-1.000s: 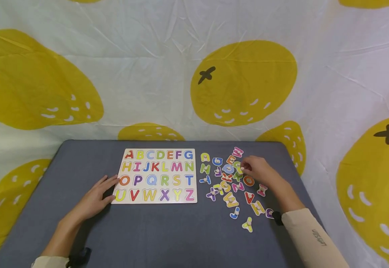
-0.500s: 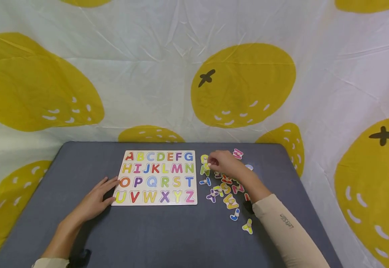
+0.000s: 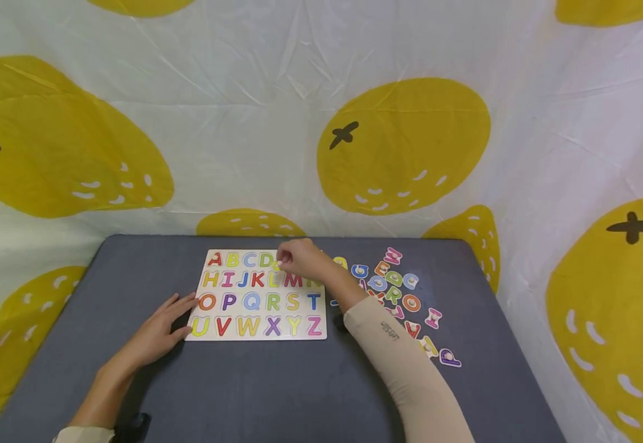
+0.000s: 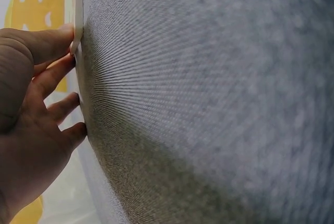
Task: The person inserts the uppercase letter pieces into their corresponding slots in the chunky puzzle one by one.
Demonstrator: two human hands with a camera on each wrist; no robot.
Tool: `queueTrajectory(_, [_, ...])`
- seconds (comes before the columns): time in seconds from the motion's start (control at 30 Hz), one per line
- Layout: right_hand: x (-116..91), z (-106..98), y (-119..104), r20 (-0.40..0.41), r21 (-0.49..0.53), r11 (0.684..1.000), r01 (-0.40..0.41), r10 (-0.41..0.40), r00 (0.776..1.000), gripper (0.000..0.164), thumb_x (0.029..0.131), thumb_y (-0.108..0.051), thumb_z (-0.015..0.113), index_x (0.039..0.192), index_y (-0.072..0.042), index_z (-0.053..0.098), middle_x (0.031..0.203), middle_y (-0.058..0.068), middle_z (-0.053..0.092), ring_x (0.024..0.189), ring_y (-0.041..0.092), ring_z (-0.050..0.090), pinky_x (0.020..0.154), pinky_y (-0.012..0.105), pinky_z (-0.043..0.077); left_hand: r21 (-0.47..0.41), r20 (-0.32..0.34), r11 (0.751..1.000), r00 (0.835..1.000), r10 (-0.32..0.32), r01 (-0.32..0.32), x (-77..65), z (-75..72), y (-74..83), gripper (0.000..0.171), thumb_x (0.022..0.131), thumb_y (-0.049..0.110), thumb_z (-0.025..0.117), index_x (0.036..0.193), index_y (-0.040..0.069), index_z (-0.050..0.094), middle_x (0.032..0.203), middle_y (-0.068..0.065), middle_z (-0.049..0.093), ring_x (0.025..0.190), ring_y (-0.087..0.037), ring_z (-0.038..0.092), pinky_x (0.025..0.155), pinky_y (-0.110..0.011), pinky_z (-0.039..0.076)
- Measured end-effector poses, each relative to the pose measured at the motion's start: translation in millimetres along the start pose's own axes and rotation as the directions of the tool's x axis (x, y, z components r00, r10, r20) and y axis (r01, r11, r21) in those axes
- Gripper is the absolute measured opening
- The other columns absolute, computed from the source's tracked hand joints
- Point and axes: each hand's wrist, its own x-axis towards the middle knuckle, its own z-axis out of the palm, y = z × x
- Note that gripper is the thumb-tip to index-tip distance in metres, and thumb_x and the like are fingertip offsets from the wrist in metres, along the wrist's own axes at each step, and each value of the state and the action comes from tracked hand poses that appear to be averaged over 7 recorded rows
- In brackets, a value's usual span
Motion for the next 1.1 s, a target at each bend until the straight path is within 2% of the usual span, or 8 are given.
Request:
queueTrajectory(0.17, [31.3, 16.4, -11.6, 0.009, 0.043, 0.999, -0.024, 0.024, 1.0, 0.009, 0.097, -0.02, 0.074, 0.102, -0.013, 0.073, 0.09, -0.002, 0.069, 0.083, 0.011, 0.06, 0.077, 0.023, 0.052, -0.006, -0.007, 1.0, 1.0, -0.007, 0.007, -1.0, 2.8, 2.9, 0.062, 0.094, 0.005, 0.072, 0.152, 0.005, 0.05, 0.162, -0.019, 0.042, 0.152, -0.053, 0.023, 0.114, -0.078, 0.021])
queueTrajectory(0.43, [68.4, 36.3, -25.1, 0.03, 0.038, 0.996, -0.084, 0.083, 0.996, 0.014, 0.096, -0.026, 0.076, 0.092, -0.013, 0.07, 0.082, -0.002, 0.066, 0.075, 0.012, 0.056, 0.068, 0.022, 0.046, -0.009, -0.018, 1.0, 1.0, -0.009, 0.009, -0.7, 6.5, 10.6, 0.062, 0.094, 0.006, 0.072, 0.152, 0.005, 0.05, 0.162, -0.018, 0.042, 0.152, -0.053, 0.023, 0.115, -0.077, 0.02])
queueTrajectory(0.77, [85.5, 53.8, -22.0, 0.017, 0.027, 0.981, -0.194, 0.194, 0.981, 0.024, 0.095, -0.031, 0.077, 0.084, -0.013, 0.065, 0.078, -0.001, 0.06, 0.069, 0.011, 0.053, 0.061, 0.022, 0.043, 0.002, -0.003, 1.0, 1.0, 0.004, -0.004, 6.9, 9.4, 17.0, 0.062, 0.095, 0.007, 0.072, 0.153, 0.006, 0.05, 0.162, -0.017, 0.043, 0.153, -0.052, 0.023, 0.118, -0.075, 0.019])
queueTrajectory(1.1, [101.1, 69.9, -39.4, -0.01, -0.022, 0.964, -0.267, 0.267, 0.964, 0.03, 0.096, -0.033, 0.075, 0.078, -0.013, 0.061, 0.072, -0.001, 0.058, 0.064, 0.012, 0.056, 0.057, 0.021, 0.043, -0.023, -0.004, 1.0, 1.0, -0.006, 0.006, 3.2, 5.5, 19.5, 0.061, 0.094, 0.005, 0.072, 0.151, 0.002, 0.051, 0.161, -0.02, 0.043, 0.152, -0.053, 0.024, 0.119, -0.074, 0.017])
